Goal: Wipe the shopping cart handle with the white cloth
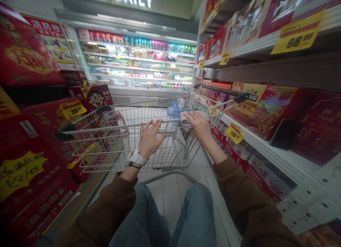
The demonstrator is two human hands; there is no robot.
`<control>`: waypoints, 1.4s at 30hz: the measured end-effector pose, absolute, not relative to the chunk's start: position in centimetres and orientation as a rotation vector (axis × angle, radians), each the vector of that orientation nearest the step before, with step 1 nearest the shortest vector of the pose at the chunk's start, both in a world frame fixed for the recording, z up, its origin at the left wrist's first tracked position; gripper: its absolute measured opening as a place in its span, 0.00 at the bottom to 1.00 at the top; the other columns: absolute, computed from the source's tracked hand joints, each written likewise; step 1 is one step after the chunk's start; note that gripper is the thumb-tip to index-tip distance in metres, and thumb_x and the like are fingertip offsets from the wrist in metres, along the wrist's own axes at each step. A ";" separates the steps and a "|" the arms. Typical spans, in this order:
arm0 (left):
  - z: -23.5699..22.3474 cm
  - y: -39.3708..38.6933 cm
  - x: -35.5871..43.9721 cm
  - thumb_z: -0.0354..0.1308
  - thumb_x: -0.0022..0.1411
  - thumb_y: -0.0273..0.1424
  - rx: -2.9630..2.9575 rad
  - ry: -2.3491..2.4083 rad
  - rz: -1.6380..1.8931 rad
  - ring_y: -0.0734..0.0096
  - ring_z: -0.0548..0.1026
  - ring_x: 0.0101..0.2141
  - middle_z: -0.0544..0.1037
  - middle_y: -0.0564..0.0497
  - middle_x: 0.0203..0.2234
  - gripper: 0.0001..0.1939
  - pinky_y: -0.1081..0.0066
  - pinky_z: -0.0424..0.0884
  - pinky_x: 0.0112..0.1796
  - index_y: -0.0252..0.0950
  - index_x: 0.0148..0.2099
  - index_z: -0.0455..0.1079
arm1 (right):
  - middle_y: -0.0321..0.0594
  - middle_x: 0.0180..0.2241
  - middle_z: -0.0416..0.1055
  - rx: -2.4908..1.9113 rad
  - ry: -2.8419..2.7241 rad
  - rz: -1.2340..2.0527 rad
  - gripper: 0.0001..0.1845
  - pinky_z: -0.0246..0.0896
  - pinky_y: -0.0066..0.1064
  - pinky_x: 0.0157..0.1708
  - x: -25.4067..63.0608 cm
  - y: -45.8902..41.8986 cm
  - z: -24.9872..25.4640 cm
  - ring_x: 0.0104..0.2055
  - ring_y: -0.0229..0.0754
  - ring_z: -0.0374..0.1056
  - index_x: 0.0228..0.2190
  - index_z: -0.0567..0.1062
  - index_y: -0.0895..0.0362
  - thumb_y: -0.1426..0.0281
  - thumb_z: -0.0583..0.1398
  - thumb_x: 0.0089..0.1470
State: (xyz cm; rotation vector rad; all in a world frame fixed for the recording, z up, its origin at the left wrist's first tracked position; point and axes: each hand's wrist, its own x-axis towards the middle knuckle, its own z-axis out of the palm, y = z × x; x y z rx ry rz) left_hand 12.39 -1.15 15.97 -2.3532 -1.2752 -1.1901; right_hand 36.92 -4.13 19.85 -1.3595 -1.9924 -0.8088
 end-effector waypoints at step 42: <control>15.2 -0.3 6.9 0.53 0.58 0.30 -2.174 -1.444 -1.212 0.52 0.62 0.62 0.70 0.48 0.60 0.31 0.44 0.39 0.66 0.40 0.64 0.62 | 0.46 0.56 0.71 -1.335 -1.709 -0.722 0.38 0.54 0.48 0.64 29.4 -0.8 17.4 0.62 0.50 0.62 0.54 0.72 0.58 0.86 0.52 0.40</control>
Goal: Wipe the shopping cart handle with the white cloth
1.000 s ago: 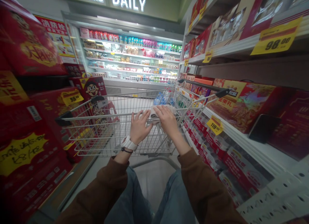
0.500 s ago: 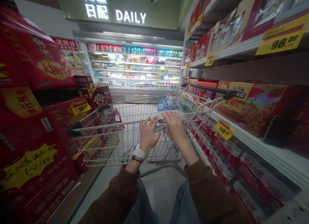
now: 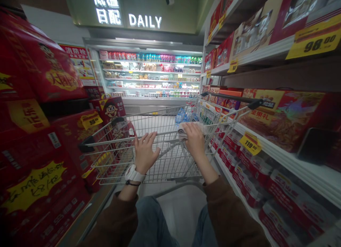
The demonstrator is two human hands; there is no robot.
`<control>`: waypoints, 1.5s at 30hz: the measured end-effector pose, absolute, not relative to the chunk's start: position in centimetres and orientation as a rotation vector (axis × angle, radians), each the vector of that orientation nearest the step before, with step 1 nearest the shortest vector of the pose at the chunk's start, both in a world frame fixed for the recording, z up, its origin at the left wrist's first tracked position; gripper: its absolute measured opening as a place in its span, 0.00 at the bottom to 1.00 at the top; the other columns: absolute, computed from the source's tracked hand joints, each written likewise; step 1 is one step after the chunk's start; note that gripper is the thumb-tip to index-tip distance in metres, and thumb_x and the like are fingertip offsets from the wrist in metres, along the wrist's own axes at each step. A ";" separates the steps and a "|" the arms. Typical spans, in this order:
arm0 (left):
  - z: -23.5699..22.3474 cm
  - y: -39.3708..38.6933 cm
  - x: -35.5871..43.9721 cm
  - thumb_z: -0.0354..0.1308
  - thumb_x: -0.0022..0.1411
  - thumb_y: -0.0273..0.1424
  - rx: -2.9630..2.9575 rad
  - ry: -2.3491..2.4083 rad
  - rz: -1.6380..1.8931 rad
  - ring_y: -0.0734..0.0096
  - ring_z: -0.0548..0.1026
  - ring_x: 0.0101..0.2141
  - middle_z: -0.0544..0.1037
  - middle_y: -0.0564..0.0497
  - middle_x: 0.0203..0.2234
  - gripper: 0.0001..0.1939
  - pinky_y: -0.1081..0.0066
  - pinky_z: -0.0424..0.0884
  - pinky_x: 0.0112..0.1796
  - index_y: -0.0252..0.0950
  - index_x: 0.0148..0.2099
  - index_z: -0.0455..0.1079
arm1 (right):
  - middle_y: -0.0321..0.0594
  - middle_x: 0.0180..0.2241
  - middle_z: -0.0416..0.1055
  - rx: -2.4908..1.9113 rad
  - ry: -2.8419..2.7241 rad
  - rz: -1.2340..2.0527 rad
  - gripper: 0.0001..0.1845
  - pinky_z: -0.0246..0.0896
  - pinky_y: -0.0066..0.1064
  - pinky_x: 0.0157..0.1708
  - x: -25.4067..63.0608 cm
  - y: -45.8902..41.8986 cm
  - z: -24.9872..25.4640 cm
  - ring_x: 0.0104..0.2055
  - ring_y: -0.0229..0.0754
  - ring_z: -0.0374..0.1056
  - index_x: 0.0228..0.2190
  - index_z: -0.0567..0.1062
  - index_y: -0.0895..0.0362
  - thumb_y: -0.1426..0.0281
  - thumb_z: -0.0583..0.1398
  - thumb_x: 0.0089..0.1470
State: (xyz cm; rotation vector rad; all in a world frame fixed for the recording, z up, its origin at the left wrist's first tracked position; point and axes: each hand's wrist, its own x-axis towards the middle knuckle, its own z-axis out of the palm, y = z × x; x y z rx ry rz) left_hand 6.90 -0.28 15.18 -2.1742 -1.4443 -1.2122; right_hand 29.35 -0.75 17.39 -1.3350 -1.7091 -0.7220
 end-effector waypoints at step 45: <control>14.7 0.5 2.2 0.52 0.57 0.28 -2.179 -1.457 -1.058 0.58 0.69 0.56 0.74 0.49 0.56 0.29 0.46 0.38 0.67 0.42 0.62 0.65 | 0.43 0.57 0.70 -1.216 -1.917 -0.547 0.38 0.53 0.47 0.64 25.4 1.0 16.8 0.62 0.49 0.62 0.54 0.72 0.58 0.86 0.52 0.40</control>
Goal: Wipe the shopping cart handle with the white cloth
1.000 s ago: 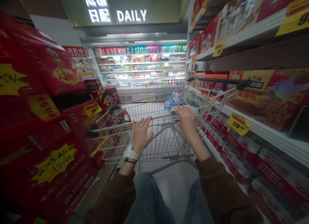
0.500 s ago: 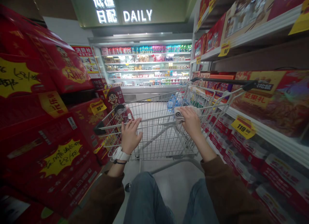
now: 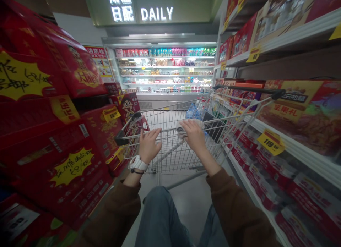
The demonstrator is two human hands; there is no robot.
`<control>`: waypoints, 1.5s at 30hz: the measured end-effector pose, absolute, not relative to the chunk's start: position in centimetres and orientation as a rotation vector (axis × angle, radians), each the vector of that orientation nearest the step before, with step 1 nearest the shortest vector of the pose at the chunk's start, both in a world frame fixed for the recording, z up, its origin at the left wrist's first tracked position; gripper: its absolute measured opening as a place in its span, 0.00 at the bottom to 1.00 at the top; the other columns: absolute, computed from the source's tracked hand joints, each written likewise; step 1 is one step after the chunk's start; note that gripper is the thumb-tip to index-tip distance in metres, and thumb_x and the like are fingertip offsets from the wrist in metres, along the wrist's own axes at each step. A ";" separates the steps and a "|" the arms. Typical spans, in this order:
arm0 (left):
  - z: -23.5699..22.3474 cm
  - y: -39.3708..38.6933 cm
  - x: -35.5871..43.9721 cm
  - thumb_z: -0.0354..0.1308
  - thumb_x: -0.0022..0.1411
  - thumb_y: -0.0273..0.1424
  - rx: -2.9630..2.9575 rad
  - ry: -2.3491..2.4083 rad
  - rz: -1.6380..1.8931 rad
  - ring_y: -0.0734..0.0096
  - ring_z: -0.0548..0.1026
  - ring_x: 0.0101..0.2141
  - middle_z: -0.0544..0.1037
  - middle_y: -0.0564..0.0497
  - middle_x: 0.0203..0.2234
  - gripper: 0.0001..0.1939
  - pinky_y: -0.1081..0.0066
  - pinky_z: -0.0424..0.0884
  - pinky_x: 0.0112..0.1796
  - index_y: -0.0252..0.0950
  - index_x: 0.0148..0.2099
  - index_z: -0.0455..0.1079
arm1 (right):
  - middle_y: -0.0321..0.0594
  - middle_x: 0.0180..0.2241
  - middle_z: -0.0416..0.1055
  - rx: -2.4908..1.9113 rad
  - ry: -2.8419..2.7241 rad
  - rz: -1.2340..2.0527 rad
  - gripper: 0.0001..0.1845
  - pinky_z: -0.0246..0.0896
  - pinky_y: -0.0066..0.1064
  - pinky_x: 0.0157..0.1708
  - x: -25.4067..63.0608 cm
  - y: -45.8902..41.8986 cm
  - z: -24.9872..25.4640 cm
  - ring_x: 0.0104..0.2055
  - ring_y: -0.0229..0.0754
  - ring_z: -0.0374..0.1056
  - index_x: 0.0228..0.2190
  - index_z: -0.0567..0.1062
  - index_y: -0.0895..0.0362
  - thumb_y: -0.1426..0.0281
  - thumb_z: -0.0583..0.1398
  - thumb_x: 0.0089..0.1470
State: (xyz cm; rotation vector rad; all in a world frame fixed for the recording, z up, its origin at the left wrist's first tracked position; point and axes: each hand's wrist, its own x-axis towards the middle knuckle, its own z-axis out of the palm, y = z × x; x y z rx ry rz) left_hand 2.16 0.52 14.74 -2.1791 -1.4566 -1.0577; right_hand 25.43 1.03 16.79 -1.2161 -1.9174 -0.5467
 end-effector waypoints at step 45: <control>13.2 -2.8 6.6 0.54 0.56 0.29 -2.185 -1.554 -1.192 0.55 0.65 0.59 0.71 0.49 0.60 0.32 0.42 0.37 0.66 0.40 0.64 0.62 | 0.41 0.60 0.67 -1.158 -1.946 -0.514 0.42 0.51 0.47 0.66 24.4 0.1 14.4 0.66 0.47 0.57 0.57 0.70 0.57 0.87 0.50 0.39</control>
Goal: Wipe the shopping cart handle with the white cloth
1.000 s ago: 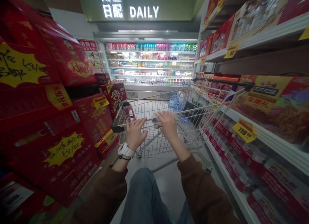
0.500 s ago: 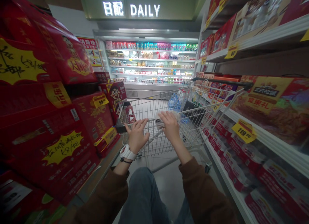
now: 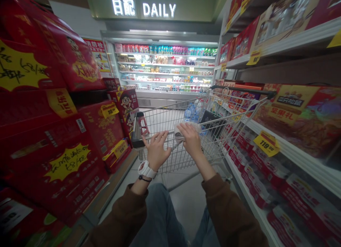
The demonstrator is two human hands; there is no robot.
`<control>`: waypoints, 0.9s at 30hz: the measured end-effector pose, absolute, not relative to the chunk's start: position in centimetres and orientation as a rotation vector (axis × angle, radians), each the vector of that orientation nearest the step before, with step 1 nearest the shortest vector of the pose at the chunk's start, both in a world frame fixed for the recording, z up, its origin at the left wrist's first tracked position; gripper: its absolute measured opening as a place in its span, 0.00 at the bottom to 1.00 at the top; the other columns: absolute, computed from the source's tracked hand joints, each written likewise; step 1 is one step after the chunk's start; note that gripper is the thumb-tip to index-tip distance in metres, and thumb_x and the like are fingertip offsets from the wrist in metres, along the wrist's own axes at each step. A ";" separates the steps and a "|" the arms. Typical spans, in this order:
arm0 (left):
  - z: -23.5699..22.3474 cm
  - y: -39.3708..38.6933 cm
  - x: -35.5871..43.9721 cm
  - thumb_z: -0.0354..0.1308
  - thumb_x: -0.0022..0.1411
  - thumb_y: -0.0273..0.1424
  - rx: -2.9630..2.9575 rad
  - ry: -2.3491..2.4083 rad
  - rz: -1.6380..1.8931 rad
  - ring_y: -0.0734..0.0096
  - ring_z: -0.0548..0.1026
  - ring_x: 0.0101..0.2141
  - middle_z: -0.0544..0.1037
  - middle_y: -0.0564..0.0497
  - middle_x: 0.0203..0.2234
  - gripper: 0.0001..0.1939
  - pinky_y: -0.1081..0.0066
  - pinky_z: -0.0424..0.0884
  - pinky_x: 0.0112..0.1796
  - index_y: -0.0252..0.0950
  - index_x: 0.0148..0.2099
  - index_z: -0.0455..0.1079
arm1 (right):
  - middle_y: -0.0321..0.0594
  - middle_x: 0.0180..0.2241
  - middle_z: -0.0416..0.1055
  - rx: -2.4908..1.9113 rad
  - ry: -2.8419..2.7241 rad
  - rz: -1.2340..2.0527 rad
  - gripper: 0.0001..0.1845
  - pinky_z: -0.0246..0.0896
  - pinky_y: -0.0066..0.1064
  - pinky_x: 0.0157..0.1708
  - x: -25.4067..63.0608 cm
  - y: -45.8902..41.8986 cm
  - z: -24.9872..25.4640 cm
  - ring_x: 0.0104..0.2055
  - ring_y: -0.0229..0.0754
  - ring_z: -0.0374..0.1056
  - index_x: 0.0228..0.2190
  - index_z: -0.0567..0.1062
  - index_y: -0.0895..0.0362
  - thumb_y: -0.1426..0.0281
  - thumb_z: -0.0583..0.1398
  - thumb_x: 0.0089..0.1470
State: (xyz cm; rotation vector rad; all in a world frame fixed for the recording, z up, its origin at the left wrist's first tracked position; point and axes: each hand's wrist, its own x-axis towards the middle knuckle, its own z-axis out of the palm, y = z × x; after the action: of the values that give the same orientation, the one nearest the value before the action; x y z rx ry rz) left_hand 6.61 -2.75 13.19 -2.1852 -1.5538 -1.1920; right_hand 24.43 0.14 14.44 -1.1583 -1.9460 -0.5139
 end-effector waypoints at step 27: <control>13.2 -2.7 -0.2 0.49 0.59 0.26 -2.410 -1.371 -1.154 0.64 0.68 0.58 0.73 0.47 0.57 0.26 0.59 0.57 0.64 0.35 0.60 0.66 | 0.40 0.61 0.67 -1.136 -1.997 -0.436 0.44 0.52 0.48 0.66 25.9 0.5 14.3 0.66 0.45 0.57 0.58 0.69 0.55 0.87 0.50 0.39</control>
State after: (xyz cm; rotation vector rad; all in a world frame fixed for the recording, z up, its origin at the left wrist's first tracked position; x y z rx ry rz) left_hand -0.25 -2.69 13.18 -2.4098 -1.3708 -1.1544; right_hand 25.95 0.46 14.32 -1.1356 -1.9969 -0.4365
